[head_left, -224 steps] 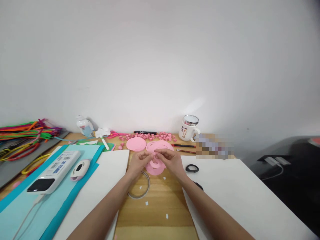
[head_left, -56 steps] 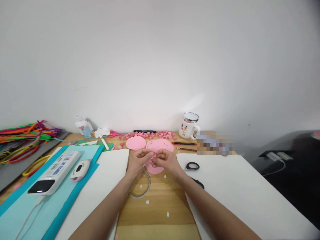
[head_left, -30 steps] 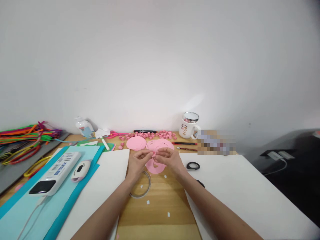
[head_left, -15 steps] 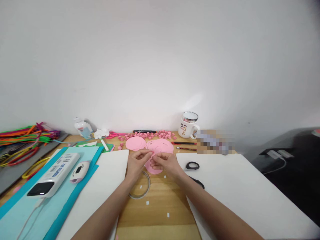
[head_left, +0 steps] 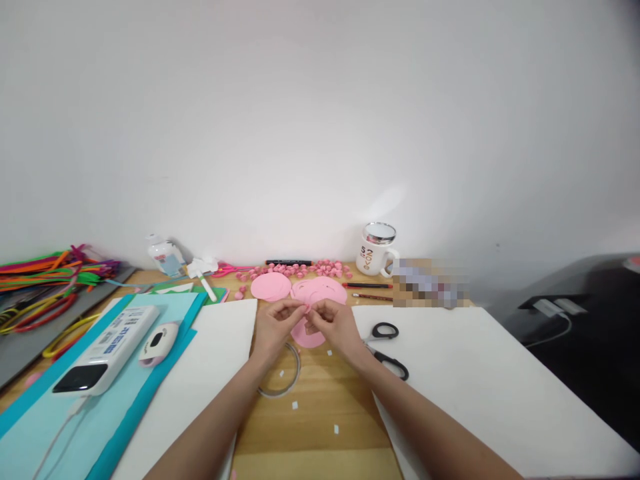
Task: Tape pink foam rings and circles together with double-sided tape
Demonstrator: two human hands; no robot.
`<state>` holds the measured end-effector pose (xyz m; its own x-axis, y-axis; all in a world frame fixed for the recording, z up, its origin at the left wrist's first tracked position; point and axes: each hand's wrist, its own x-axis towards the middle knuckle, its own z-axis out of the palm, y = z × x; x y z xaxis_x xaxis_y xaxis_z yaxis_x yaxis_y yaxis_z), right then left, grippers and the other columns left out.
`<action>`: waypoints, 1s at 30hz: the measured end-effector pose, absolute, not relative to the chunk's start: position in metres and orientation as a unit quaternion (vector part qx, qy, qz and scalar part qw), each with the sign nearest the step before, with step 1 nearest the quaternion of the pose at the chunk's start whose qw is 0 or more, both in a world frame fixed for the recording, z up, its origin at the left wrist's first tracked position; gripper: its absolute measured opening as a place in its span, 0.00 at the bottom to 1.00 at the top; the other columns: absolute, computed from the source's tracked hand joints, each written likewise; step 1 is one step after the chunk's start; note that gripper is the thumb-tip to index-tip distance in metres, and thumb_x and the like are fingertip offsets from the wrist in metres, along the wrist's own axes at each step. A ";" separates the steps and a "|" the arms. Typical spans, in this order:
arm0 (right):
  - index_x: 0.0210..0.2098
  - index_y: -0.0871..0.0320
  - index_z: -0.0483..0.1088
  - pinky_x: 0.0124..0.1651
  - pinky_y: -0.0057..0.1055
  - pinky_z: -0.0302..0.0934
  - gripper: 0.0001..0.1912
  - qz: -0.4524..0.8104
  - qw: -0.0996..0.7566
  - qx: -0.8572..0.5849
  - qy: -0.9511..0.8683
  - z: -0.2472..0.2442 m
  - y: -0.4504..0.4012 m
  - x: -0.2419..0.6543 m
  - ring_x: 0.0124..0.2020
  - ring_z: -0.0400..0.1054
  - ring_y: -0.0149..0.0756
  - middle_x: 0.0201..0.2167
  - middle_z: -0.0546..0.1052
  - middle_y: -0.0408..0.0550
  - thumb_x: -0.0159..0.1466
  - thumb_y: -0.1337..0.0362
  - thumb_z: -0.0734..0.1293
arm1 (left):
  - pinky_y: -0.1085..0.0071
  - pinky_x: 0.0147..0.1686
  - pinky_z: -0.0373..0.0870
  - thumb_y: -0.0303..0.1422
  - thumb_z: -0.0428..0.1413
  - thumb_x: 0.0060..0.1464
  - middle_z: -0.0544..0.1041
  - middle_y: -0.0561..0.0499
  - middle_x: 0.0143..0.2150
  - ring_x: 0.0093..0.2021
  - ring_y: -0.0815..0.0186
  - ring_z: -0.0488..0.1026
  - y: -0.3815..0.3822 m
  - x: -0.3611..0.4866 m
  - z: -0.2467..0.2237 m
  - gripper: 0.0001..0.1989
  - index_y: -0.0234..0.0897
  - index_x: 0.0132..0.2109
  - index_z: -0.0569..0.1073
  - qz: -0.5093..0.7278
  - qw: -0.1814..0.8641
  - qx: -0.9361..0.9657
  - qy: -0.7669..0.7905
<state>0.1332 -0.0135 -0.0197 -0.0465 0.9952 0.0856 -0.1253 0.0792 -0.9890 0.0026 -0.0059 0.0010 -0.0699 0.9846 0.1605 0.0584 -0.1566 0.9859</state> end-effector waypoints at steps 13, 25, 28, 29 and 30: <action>0.27 0.62 0.72 0.29 0.30 0.67 0.16 0.535 0.534 -0.433 -0.491 -0.007 -0.018 0.134 0.22 0.70 0.34 0.20 0.75 0.47 0.49 0.54 0.68 | 0.72 0.32 0.70 0.31 0.61 0.39 0.79 0.49 0.28 0.30 0.65 0.74 -0.006 0.001 0.000 0.04 0.34 0.26 0.77 0.547 0.380 0.573 0.477; 0.23 0.63 0.71 0.27 0.27 0.67 0.14 0.585 0.547 -0.443 -0.403 -0.014 -0.015 0.129 0.21 0.69 0.31 0.18 0.74 0.44 0.45 0.57 0.70 | 0.70 0.36 0.68 0.29 0.57 0.46 0.76 0.49 0.31 0.33 0.66 0.72 -0.009 0.000 -0.010 0.03 0.35 0.30 0.74 0.524 0.277 0.678 0.434; 0.22 0.63 0.70 0.25 0.26 0.66 0.12 0.590 0.549 -0.443 -0.394 -0.016 -0.015 0.129 0.21 0.69 0.30 0.18 0.73 0.43 0.45 0.58 0.69 | 0.71 0.34 0.68 0.29 0.56 0.46 0.76 0.50 0.30 0.31 0.67 0.71 -0.011 0.002 -0.009 0.04 0.35 0.32 0.74 0.519 0.227 0.697 0.439; 0.22 0.63 0.70 0.25 0.26 0.66 0.12 0.586 0.550 -0.444 -0.396 -0.016 -0.015 0.129 0.21 0.68 0.30 0.18 0.73 0.43 0.45 0.58 0.69 | 0.71 0.34 0.68 0.28 0.56 0.46 0.76 0.50 0.31 0.31 0.67 0.71 -0.011 0.002 -0.009 0.05 0.35 0.34 0.74 0.520 0.214 0.699 0.442; 0.23 0.63 0.70 0.26 0.26 0.67 0.12 0.581 0.552 -0.444 -0.401 -0.016 -0.015 0.129 0.21 0.68 0.30 0.18 0.73 0.43 0.46 0.59 0.69 | 0.71 0.34 0.68 0.28 0.56 0.46 0.76 0.50 0.31 0.31 0.68 0.71 -0.012 0.003 -0.010 0.07 0.35 0.36 0.73 0.520 0.202 0.701 0.444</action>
